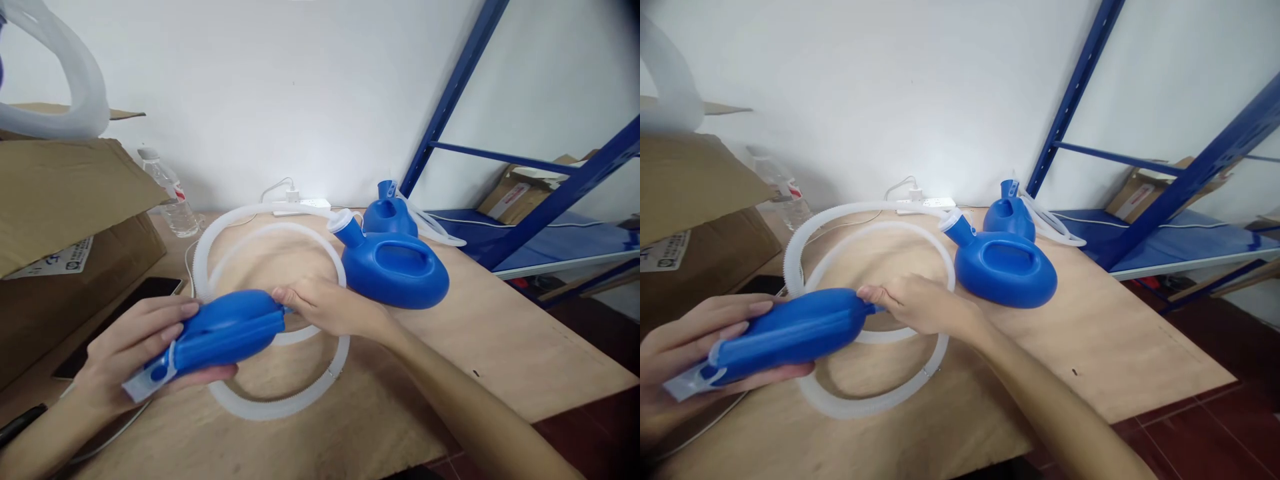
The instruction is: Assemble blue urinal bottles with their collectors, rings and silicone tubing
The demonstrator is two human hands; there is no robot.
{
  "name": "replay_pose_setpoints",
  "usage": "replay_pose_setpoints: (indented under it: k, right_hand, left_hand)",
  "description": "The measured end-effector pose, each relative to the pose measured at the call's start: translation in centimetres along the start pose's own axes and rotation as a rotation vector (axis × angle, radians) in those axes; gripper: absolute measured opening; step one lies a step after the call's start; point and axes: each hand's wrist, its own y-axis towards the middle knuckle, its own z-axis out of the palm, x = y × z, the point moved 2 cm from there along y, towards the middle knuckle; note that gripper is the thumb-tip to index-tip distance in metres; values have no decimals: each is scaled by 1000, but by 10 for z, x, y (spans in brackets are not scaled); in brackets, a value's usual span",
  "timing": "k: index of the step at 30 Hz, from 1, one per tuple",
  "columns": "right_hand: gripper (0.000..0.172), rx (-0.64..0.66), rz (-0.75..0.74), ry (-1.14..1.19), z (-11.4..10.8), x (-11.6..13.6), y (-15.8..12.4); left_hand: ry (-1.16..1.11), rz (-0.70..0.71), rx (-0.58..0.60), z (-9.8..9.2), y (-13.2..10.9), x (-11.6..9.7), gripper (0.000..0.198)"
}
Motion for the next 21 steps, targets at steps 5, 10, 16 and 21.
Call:
replay_pose_setpoints:
  k: [5, 10, 16, 21]
  right_hand:
    - [49, -298, -125, -362, -3, -6, 3]
    - [38, -330, -195, -790, 11, -11, 5]
    - [20, -210, 212, -894, 29, -4, 13]
    - [22, -150, 241, -851, 26, 1, 15]
  left_hand:
    - [59, 51, -314, 28, 37, 6, 56]
    - [-34, -483, -246, 31, 46, 1, 46]
    - [-341, -875, -101, 37, 51, -13, 60]
    - [-131, -633, -170, 34, 40, -21, 51]
